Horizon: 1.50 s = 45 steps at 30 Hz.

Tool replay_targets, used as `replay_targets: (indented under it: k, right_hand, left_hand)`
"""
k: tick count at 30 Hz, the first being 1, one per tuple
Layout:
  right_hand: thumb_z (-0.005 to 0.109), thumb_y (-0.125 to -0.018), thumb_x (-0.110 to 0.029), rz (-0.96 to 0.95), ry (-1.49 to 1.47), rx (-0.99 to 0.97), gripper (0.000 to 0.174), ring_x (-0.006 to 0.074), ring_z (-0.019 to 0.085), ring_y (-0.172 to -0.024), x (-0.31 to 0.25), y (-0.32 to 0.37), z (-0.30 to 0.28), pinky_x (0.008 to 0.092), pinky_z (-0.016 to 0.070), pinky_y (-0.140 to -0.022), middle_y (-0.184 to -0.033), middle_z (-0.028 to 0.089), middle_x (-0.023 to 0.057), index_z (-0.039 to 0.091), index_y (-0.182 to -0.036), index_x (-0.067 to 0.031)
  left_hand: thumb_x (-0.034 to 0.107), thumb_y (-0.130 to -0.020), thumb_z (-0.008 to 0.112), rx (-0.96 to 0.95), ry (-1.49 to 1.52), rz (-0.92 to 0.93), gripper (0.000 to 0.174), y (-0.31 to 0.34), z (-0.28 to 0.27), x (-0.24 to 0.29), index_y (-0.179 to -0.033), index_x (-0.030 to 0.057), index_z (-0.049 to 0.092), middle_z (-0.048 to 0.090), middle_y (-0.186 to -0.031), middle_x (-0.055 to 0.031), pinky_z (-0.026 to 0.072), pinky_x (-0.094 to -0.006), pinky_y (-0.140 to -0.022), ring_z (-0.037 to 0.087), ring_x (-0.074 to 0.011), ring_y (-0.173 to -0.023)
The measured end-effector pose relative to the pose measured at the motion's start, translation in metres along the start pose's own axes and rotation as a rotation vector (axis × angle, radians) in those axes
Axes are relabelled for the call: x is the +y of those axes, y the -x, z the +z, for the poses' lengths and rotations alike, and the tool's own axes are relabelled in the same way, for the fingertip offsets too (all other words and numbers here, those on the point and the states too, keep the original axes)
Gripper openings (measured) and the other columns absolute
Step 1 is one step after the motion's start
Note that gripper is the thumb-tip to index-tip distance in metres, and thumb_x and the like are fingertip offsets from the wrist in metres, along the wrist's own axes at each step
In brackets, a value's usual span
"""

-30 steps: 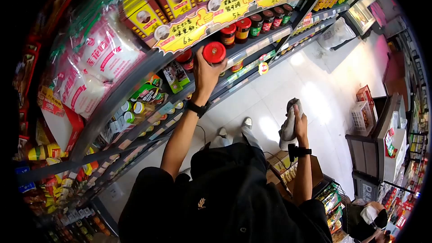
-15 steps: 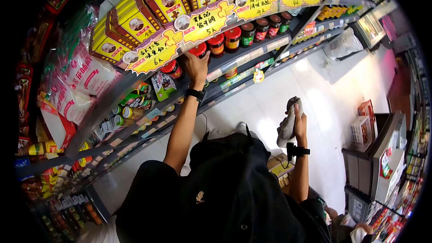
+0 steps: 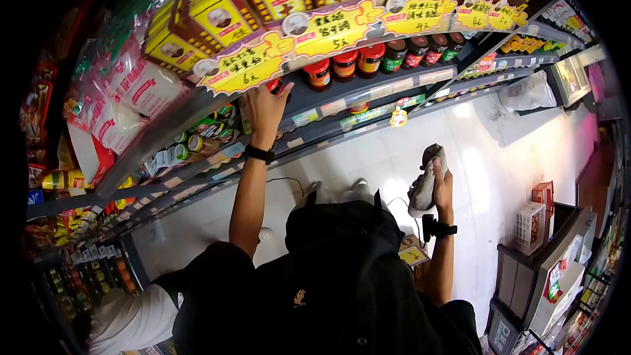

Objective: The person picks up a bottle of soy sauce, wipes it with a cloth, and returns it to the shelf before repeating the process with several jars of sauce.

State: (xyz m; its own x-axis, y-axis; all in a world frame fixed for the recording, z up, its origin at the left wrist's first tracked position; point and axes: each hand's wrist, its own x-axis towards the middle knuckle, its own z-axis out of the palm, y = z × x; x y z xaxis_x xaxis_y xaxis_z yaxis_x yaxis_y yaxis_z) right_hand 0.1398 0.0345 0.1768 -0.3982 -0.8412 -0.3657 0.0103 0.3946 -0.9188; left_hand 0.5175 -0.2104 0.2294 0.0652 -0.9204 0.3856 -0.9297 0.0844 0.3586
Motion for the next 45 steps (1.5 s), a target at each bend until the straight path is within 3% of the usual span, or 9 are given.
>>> replay_targets:
  k: [7, 14, 17, 21, 27, 34, 38, 43, 45]
  right_hand:
    - [0.05, -0.098, -0.056, -0.061, 0.016, 0.041, 0.065, 0.019, 0.066, -0.07, -0.017, 0.037, 0.061, 0.032, 0.0534, -0.066, -0.084, 0.069, 0.0133, 0.065, -0.104, 0.0066]
    - [0.044, -0.101, -0.053, -0.218, 0.03, -0.017, 0.063, 0.023, 0.067, -0.086, -0.031, 0.065, 0.148, 0.0354, 0.0534, -0.079, -0.095, 0.069, 0.015, 0.061, -0.119, 0.006]
    - [0.04, -0.103, -0.054, -0.207, -0.189, -0.086, 0.068, 0.0246, 0.068, -0.095, -0.032, 0.058, 0.184, 0.0361, 0.0537, -0.085, -0.101, 0.071, 0.0168, 0.057, -0.126, 0.0077]
    - [0.051, -0.095, -0.057, -0.457, -0.251, -0.251, 0.083, 0.0264, 0.038, -0.139, -0.085, 0.082, 0.258, 0.0391, 0.0272, -0.117, -0.152, 0.038, 0.0154, 0.027, -0.152, -0.0012]
    - [0.069, -0.085, -0.039, -0.269, -0.241, -0.386, 0.083, 0.0264, 0.047, -0.131, -0.135, 0.12, 0.268, 0.0368, 0.0321, -0.114, -0.142, 0.049, 0.0152, 0.033, -0.149, 0.0001]
    - [0.06, -0.095, -0.027, 0.272, -0.402, -0.687, 0.054, 0.0211, 0.056, -0.119, -0.184, 0.128, 0.272, 0.0328, 0.0415, -0.106, -0.131, 0.057, 0.0135, 0.044, -0.139, 0.0008]
    - [0.061, -0.092, -0.031, -0.037, -0.337, -0.474, 0.065, 0.0277, 0.054, -0.124, -0.185, 0.142, 0.284, 0.0378, 0.04, -0.11, -0.133, 0.055, 0.016, 0.039, -0.144, 0.0011]
    - [0.089, -0.064, -0.021, -0.588, 0.048, -0.264, 0.084, 0.0278, 0.058, -0.115, -0.189, 0.161, 0.288, 0.0395, 0.0453, -0.102, -0.128, 0.059, 0.0154, 0.047, -0.133, 0.0015]
    - [0.092, -0.059, -0.025, -1.167, 0.648, -0.209, 0.085, 0.0332, 0.06, -0.111, -0.203, 0.155, 0.276, 0.042, 0.0501, -0.096, -0.12, 0.064, 0.0139, 0.051, -0.13, -0.0053]
  left_hand:
    - [0.034, -0.083, 0.075, -0.166, 0.163, 0.089, 0.032, -0.018, 0.017, -0.037, -0.096, 0.0041, 0.074, 0.07, -0.093, -0.0209, 0.0505, -0.0483, -0.073, 0.065, -0.042, -0.084]
    - [0.026, -0.084, 0.079, 0.075, 0.786, 0.216, 0.068, 0.03, -0.056, -0.057, -0.134, -0.0034, 0.043, 0.056, -0.122, -0.0219, 0.0457, -0.0425, -0.098, 0.058, -0.0331, -0.11]
    - [0.026, -0.092, 0.072, -0.235, 1.309, -0.162, 0.056, 0.063, -0.081, -0.066, -0.132, 0.0015, 0.042, 0.054, -0.119, -0.0109, 0.0465, -0.0322, -0.096, 0.055, -0.0194, -0.109]
    - [0.024, -0.09, 0.072, -0.295, 1.367, 0.044, 0.053, 0.093, -0.109, -0.054, -0.129, 0.0033, 0.042, 0.05, -0.115, -0.0097, 0.0455, -0.0317, -0.093, 0.052, -0.0177, -0.105]
    - [0.01, -0.077, 0.079, -0.32, 1.375, 0.26, 0.067, 0.088, -0.139, -0.083, -0.127, 0.0034, 0.035, 0.054, -0.107, -0.014, 0.0493, -0.0344, -0.087, 0.057, -0.0212, -0.096]
    - [0.026, -0.076, 0.086, -0.112, 1.222, 1.134, 0.07, 0.057, -0.167, -0.105, -0.12, 0.005, 0.037, 0.05, -0.118, -0.022, 0.058, -0.0446, -0.086, 0.063, -0.0414, -0.109]
    - [0.022, -0.072, 0.09, -0.081, 1.166, 0.937, 0.075, 0.052, -0.179, -0.104, -0.122, 0.0058, 0.037, 0.053, -0.117, -0.0221, 0.0542, -0.045, -0.085, 0.064, -0.0382, -0.104]
    - [0.025, -0.091, 0.069, -0.379, 1.528, 0.076, 0.05, 0.074, -0.187, -0.087, -0.129, 0.0076, 0.041, 0.053, -0.112, -0.007, 0.0458, -0.0296, -0.09, 0.053, -0.0132, -0.101]
    - [0.023, -0.094, 0.07, -0.674, 1.678, -0.185, 0.045, 0.073, -0.194, -0.09, -0.126, 0.0086, 0.042, 0.052, -0.107, -0.003, 0.0443, -0.0255, -0.087, 0.051, -0.0096, -0.098]
